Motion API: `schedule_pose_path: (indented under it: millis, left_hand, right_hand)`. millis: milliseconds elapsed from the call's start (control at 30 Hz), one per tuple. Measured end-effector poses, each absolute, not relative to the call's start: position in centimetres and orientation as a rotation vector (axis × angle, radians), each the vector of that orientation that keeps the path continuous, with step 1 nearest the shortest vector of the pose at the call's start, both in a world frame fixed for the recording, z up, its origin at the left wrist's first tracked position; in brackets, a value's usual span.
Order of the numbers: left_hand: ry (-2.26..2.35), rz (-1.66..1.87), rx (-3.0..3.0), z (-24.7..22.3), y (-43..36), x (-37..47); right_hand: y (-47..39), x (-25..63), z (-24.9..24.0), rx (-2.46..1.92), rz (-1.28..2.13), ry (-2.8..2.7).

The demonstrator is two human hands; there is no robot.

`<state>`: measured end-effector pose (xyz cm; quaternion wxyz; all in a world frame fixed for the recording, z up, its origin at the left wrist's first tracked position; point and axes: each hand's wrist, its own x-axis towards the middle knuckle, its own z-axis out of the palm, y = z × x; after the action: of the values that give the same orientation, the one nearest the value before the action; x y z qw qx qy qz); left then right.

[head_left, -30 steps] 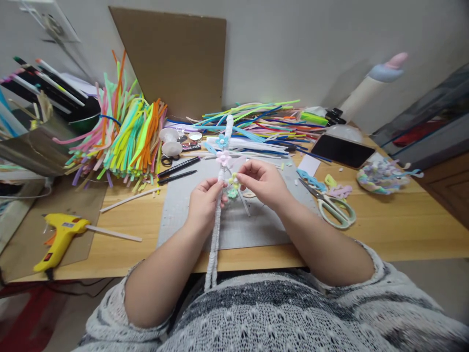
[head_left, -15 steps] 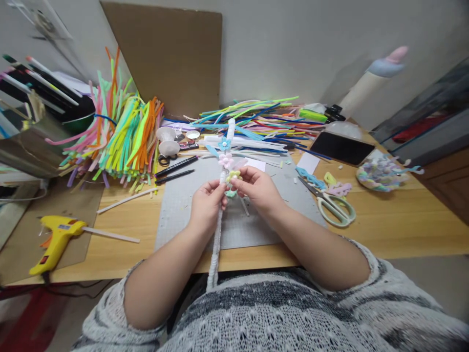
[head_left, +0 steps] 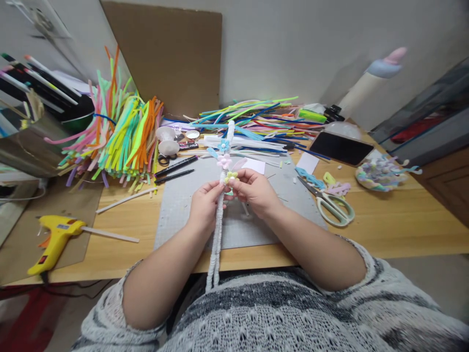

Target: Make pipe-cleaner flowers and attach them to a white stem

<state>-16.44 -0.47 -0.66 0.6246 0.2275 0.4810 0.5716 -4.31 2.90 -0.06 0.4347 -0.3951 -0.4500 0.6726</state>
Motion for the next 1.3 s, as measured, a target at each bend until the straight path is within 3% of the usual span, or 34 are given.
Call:
schedule_pose_path:
  millis: [367,1300]
  left_hand:
    - [1.008,1.331,0.515,-0.91,-0.47,-16.27]
    - [1.031,1.334,0.520,-1.02,-0.41,-16.15]
  right_hand:
    - [2.94,-4.74,-0.61,-1.000,1.480,-1.189]
    - [3.02,-4.50,-0.61,-1.077,1.471,-1.199]
